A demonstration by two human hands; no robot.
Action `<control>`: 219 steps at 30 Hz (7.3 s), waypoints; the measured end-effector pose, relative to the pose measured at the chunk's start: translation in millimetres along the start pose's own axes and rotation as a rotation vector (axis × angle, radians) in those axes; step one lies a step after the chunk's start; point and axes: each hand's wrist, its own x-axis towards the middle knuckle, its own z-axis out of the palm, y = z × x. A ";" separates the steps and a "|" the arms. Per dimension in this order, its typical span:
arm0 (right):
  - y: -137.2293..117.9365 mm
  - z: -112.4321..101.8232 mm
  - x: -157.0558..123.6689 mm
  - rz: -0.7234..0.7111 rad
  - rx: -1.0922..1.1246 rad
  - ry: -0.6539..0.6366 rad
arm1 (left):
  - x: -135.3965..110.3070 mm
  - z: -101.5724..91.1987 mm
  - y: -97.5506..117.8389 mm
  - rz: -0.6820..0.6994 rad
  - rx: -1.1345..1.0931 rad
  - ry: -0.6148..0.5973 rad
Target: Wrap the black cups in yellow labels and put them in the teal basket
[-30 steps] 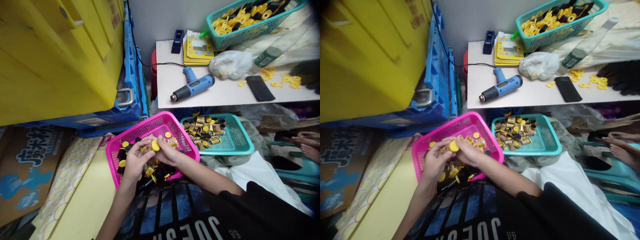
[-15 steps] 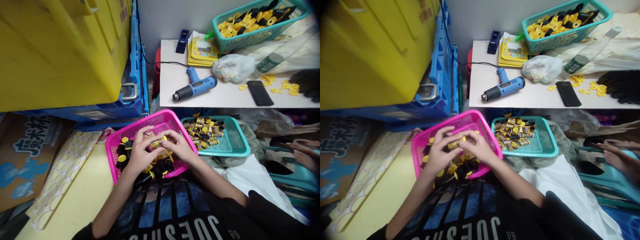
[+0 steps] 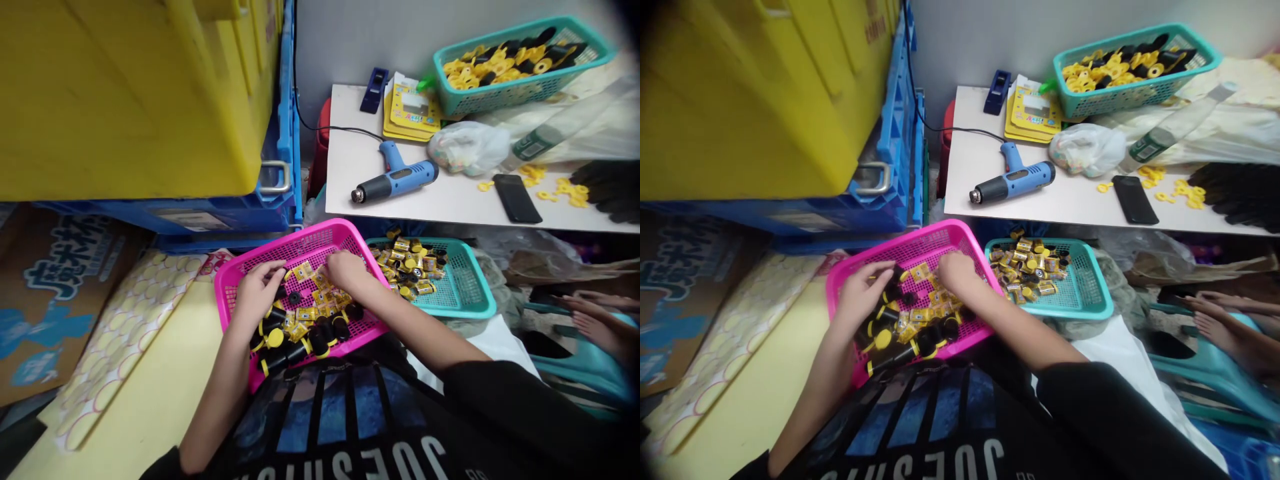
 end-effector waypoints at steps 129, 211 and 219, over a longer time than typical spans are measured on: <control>-59.9 9.4 -15.8 -0.333 1.727 -0.214 | -23.3 -12.9 -1.5 -0.061 -0.748 0.038; -51.1 -14.4 -30.8 -0.224 1.642 0.018 | -42.0 5.7 32.3 -0.168 -0.695 -0.001; -54.5 -17.0 -26.8 -0.271 1.277 0.095 | -25.1 -4.9 31.4 -0.101 -0.667 0.104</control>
